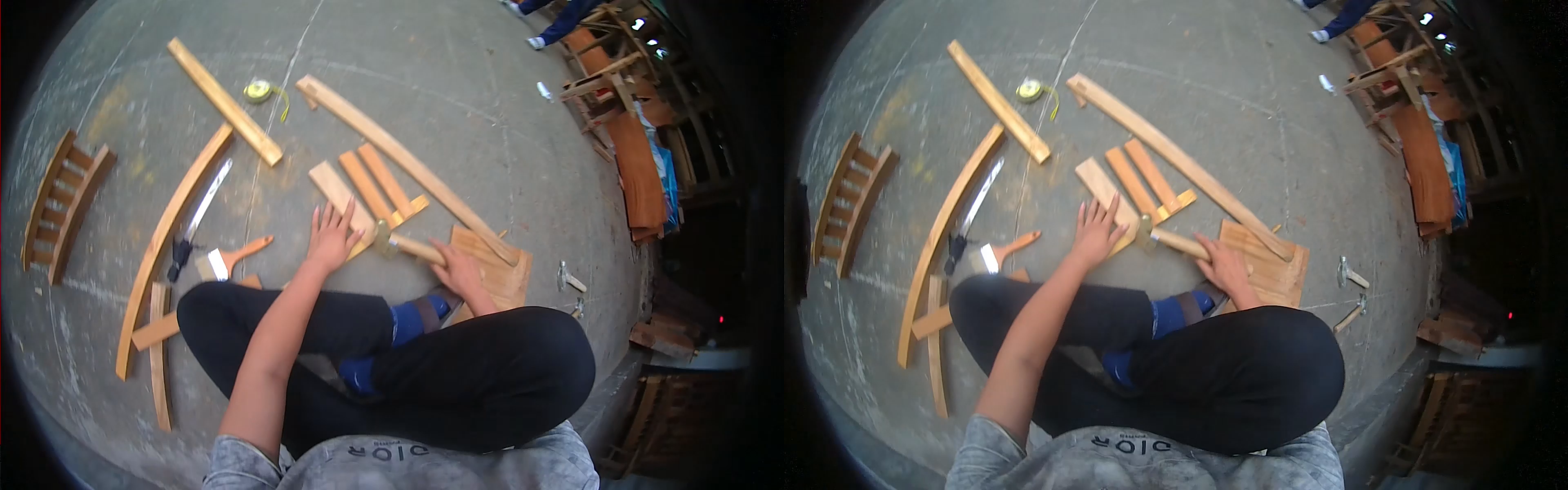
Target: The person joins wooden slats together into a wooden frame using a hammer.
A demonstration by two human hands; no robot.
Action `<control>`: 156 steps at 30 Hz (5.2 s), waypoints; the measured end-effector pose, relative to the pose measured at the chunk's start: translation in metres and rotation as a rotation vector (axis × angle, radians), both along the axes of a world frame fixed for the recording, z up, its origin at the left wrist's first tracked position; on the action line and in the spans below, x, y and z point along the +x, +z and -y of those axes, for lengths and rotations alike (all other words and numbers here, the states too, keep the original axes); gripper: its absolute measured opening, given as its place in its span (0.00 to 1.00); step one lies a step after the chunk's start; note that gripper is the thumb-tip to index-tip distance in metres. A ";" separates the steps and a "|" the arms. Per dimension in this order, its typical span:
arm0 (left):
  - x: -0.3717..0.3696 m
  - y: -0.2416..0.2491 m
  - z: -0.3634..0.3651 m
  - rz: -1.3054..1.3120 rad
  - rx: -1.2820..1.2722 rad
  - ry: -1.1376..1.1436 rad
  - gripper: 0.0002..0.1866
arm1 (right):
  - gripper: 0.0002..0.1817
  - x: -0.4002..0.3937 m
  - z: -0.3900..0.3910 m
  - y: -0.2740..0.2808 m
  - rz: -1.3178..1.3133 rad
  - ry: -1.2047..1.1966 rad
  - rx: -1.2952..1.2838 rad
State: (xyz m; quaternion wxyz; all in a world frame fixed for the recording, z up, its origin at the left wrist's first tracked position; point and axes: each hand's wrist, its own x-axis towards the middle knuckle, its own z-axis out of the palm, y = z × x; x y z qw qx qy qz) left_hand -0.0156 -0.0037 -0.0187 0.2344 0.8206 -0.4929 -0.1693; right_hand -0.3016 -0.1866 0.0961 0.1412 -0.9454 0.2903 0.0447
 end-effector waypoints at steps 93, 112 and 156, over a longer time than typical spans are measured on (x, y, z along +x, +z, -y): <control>0.007 0.026 0.001 0.022 0.039 -0.097 0.70 | 0.28 0.125 -0.035 -0.072 0.625 -0.613 0.811; 0.052 0.004 0.058 0.033 0.024 0.195 0.47 | 0.13 0.151 -0.035 -0.029 0.674 -0.695 1.002; 0.055 -0.005 0.059 -0.002 -0.019 0.236 0.47 | 0.22 0.134 -0.100 -0.011 0.577 -0.484 0.502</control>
